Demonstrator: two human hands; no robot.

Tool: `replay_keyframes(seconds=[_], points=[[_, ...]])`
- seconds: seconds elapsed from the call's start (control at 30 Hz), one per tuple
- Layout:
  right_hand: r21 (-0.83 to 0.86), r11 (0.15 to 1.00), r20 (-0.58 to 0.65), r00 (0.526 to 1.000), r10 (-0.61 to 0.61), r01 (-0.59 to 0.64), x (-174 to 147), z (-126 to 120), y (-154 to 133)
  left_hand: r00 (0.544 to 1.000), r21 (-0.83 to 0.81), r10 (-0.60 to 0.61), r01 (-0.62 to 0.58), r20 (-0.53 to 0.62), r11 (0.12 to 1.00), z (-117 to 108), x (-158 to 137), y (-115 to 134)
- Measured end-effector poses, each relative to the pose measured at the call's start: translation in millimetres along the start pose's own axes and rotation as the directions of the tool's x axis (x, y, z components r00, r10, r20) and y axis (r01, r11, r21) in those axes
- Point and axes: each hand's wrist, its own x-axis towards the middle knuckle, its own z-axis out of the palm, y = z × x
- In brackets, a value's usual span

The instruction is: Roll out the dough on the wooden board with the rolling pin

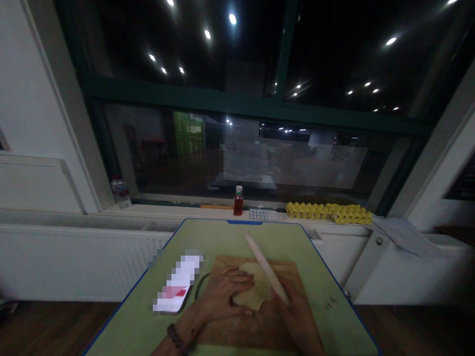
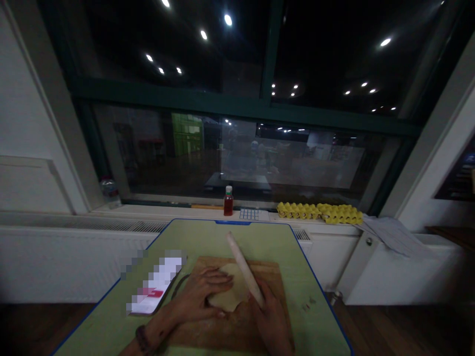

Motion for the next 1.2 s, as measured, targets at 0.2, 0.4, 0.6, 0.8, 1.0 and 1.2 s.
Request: replay_keyframes(seconds=[0.2,0.4,0.6,0.8,1.0,1.2], points=[[-0.064,0.995,0.148,0.987,-0.064,0.074,19,-11,9,0.989,-0.031,0.018,-0.023,-0.148,0.999,-36,-12,6],[-0.334,0.895,0.335,0.925,-0.181,0.295,48,-11,-2,0.915,0.133,-0.196,0.257,-0.353,0.957,-29,33,-7],[-0.411,0.822,0.387,0.892,-0.234,0.394,44,-7,7,0.942,0.233,-0.317,0.336,-0.113,0.913,10,53,-35],[-0.615,0.592,0.344,0.853,-0.392,0.521,70,18,1,0.964,0.274,-0.261,0.263,-0.044,0.925,21,54,-41],[-0.807,0.459,0.209,0.907,-0.366,0.371,92,60,-8,0.929,0.256,-0.355,0.319,0.107,0.913,17,61,-45],[-0.825,0.487,0.185,0.951,-0.247,0.287,92,65,13,0.808,0.298,-0.581,0.532,0.101,0.792,24,93,-54]])
